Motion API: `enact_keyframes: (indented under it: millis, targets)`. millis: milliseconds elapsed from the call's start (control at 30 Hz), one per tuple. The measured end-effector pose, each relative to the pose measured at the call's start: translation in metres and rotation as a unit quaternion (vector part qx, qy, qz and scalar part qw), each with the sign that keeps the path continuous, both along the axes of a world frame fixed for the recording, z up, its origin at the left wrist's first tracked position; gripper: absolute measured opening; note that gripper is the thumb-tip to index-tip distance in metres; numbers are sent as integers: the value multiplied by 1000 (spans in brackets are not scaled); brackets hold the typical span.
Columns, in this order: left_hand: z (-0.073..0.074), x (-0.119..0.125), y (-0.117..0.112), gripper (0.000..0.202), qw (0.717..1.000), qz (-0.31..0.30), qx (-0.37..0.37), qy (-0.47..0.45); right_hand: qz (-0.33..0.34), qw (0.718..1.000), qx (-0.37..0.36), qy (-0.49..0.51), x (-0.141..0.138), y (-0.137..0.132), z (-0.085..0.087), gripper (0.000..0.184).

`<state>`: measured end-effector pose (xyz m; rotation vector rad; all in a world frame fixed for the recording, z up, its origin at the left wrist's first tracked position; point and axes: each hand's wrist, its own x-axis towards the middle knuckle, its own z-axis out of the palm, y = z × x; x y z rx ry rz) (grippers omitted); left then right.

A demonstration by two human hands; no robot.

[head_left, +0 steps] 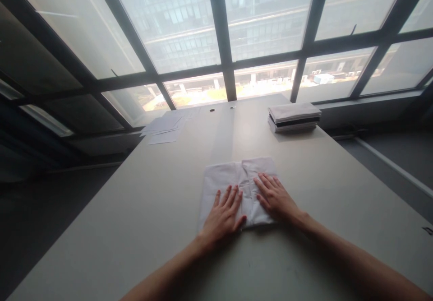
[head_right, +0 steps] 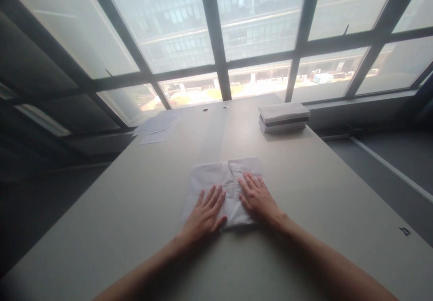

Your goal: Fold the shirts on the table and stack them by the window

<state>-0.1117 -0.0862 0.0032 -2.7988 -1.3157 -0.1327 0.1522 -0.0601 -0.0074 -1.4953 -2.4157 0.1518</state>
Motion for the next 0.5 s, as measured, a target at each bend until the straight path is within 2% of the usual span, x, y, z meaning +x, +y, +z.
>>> enact_keyframes:
  millis: [100,200,300,367,500]
  targets:
    - [-1,3,-3,75,1000,0,-13,3,-1,1000,-4,-2,0,0,1,58]
    - [12,1,11,71,1000,0,-25,-13,1,1000,-4,-2,-1,0,0,58]
    - [28,3,47,64,999,23,-20,-39,2,1000,-1,2,-1,1,-1,58]
    - [32,8,76,62,997,57,-13,-48,1,1000,0,4,-1,1,-1,58]
    - [17,17,116,60,995,81,-54,-26,0,1000,-4,-1,-1,1,-1,58]
